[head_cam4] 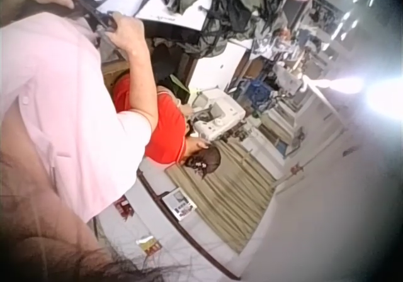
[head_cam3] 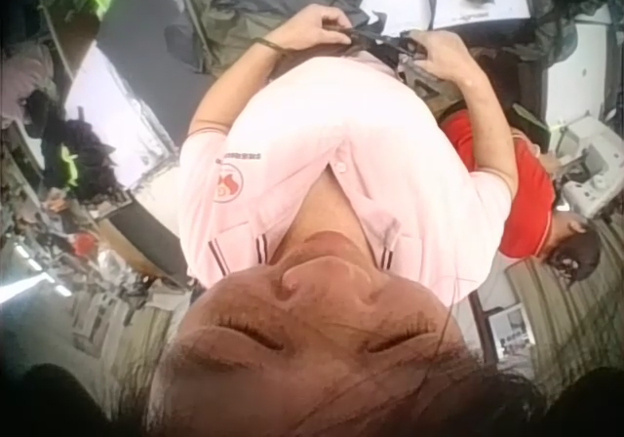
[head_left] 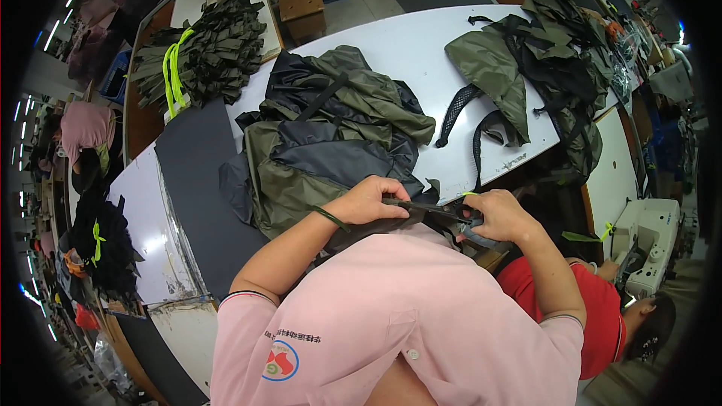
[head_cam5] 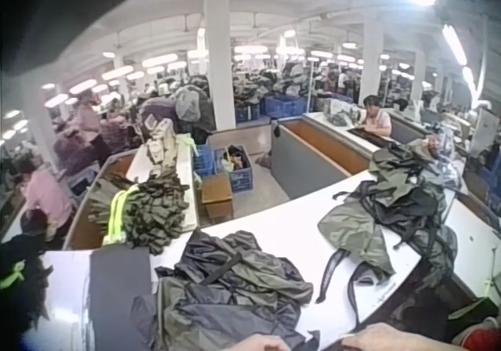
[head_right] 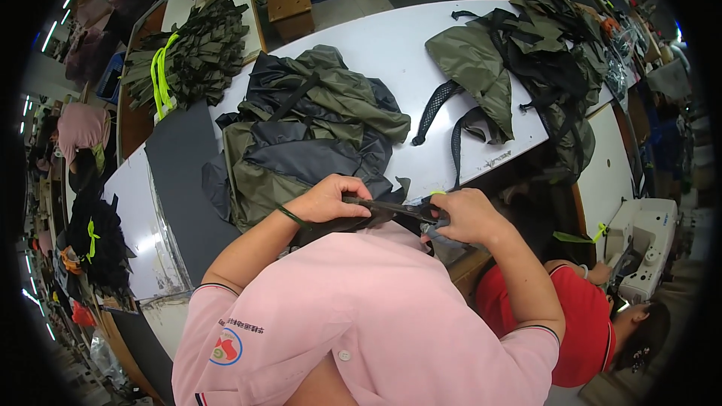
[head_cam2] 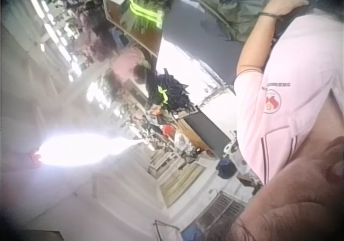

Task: Trim excess fabric and threads from garment components using scissors at a factory workstation.

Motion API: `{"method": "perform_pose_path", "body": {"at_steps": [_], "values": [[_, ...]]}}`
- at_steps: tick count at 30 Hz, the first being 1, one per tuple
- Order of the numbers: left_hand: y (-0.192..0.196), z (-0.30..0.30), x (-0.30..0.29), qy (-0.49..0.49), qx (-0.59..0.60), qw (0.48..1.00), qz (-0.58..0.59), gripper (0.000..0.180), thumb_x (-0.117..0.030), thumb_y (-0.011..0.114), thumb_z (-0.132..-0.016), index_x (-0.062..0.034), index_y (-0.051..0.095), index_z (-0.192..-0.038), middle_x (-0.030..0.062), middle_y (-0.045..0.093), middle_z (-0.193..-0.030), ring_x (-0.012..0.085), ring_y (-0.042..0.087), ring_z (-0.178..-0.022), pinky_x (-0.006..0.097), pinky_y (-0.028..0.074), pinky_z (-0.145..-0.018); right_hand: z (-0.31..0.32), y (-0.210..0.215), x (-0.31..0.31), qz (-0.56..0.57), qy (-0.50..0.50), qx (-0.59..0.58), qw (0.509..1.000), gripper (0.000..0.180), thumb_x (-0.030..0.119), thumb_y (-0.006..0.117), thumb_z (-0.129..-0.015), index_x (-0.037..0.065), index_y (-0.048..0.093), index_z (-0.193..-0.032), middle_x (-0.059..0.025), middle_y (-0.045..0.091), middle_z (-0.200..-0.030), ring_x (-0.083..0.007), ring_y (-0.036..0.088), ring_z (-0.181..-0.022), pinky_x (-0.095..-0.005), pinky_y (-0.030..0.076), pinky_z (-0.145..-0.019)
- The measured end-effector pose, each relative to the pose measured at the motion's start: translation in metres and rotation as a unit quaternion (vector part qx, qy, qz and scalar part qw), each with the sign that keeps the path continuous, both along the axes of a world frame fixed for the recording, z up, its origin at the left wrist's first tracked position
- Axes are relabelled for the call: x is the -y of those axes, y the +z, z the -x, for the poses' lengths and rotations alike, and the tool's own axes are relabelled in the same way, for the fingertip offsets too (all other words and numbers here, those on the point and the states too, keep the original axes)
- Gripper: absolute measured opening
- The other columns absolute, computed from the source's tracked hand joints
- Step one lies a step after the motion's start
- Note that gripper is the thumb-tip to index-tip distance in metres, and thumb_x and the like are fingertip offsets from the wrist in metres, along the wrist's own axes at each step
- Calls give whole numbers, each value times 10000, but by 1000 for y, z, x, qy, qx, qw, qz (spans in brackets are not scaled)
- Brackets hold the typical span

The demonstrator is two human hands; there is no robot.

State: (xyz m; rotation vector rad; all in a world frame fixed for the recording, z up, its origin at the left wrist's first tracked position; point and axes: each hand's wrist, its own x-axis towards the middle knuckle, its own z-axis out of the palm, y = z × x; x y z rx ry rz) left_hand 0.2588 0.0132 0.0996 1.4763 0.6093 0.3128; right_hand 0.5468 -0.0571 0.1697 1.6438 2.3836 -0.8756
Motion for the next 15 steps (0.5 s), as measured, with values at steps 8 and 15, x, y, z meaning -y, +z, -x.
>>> {"method": "perform_pose_path", "body": {"at_steps": [8, 15], "values": [[-2, 0, -1, -9, 7, 999, -41, 195, -136, 758, -766, -13, 672, -890, 39, 613, -813, 135, 572, -771, 269, 446, -716, -6, -12, 6, -46, 14, 3, 999, 497, 504, 811, -610, 82, 591, -755, -108, 598, -625, -341, 602, -666, -405, 452, -674], [-2, 2, -3, -13, -2, 999, -48, 204, -142, 759, -764, -12, 668, -891, 48, 619, -815, 148, 580, -766, 275, 451, -713, 3, -6, 3, -39, 20, 11, 999, 411, 446, 777, -668, 94, 604, -792, -119, 627, -680, -340, 597, -703, -394, 440, -698]]}}
